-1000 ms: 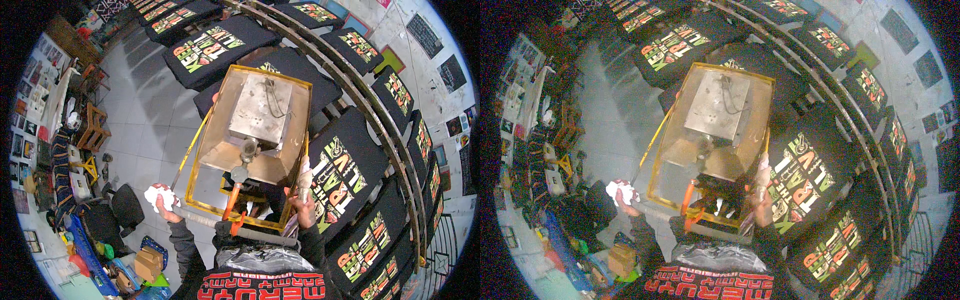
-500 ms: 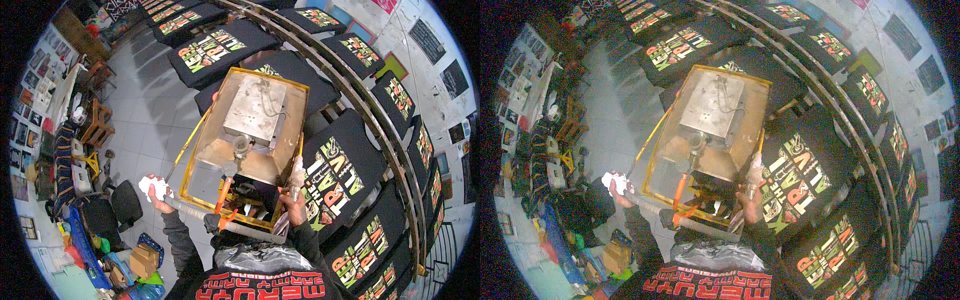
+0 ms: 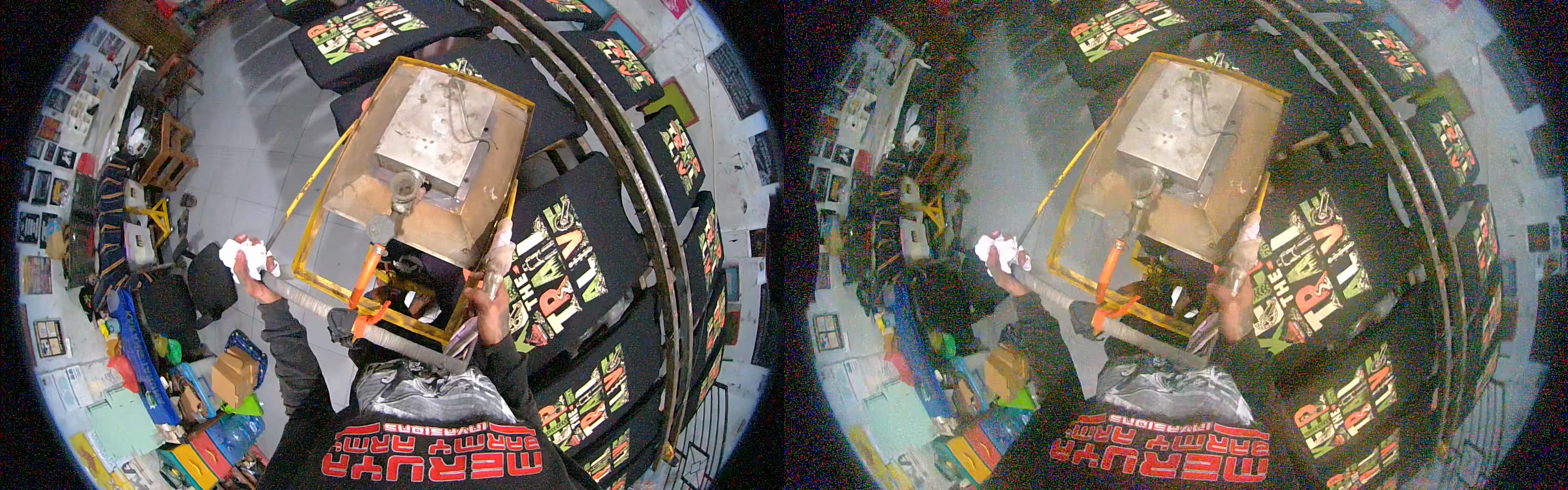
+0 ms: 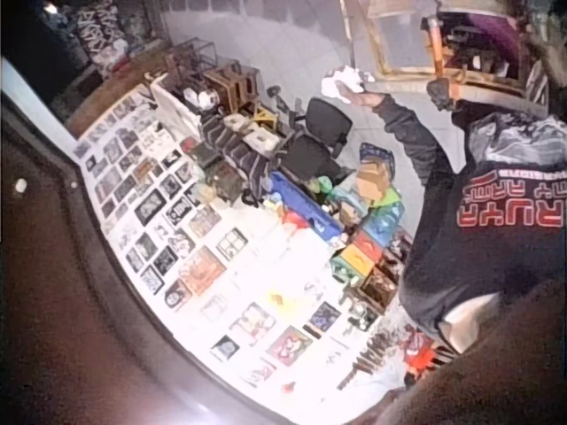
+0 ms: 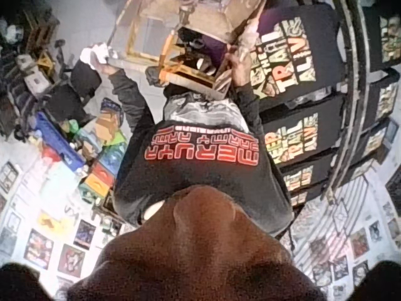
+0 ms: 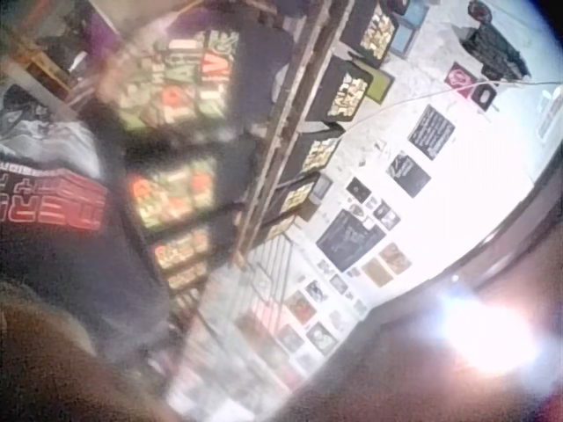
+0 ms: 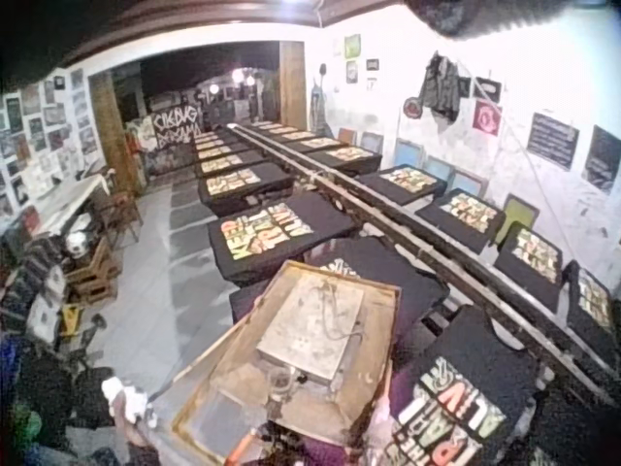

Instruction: The person moves a flash dryer over T-shirts mounted on a screen printing carousel to cure the ink, using their hands to position the dryer and smooth the fabric.

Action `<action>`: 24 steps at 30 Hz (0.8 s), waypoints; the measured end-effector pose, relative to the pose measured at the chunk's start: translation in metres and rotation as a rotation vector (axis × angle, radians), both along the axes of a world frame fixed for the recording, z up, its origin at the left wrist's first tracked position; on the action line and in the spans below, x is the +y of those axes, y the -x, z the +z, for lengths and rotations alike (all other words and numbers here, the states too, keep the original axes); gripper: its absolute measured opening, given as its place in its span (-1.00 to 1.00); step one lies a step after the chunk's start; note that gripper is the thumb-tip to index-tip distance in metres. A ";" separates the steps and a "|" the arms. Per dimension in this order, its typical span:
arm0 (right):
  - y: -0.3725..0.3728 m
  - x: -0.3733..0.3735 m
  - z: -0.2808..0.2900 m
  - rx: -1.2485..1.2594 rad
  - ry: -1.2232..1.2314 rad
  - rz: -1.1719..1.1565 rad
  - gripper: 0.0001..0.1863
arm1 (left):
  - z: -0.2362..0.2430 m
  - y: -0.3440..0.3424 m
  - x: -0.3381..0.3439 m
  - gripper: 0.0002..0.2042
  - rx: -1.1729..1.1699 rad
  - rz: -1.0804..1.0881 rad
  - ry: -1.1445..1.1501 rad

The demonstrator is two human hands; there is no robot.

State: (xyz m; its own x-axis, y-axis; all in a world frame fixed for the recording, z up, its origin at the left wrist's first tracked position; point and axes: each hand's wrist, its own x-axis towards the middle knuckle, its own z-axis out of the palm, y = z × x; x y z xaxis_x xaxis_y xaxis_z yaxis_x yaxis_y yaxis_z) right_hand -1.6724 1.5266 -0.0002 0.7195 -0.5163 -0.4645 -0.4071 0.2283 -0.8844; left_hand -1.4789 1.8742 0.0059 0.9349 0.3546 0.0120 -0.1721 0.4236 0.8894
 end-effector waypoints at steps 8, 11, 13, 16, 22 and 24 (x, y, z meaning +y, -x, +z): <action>-0.008 0.002 0.014 -0.002 0.102 0.009 -0.64 | 0.014 -0.007 -0.007 -0.65 0.039 0.029 0.096; -0.002 0.000 0.002 0.001 0.000 -0.009 -0.53 | 0.010 -0.006 -0.004 -0.67 0.018 -0.024 0.002; -0.005 0.001 -0.003 -0.012 0.021 -0.053 -0.61 | 0.015 -0.008 -0.016 -0.68 0.049 0.015 0.020; -0.008 0.000 -0.001 -0.030 0.042 -0.060 -0.64 | 0.014 -0.009 -0.009 -0.67 0.052 -0.096 0.055; -0.008 -0.009 -0.027 -0.098 0.009 -0.064 -0.62 | 0.001 -0.011 -0.006 -0.67 -0.005 -0.129 0.049; -0.019 -0.007 -0.010 -0.051 0.041 -0.049 -0.64 | -0.002 -0.011 -0.005 -0.67 0.007 -0.112 0.061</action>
State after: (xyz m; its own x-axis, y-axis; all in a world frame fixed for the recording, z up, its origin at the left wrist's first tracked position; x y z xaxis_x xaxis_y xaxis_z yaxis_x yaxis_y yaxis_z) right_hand -1.6537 1.5199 -0.0099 0.7154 -0.5692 -0.4052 -0.3503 0.2096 -0.9129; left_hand -1.4678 1.8690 0.0043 0.9687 0.2478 -0.0131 -0.1144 0.4929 0.8625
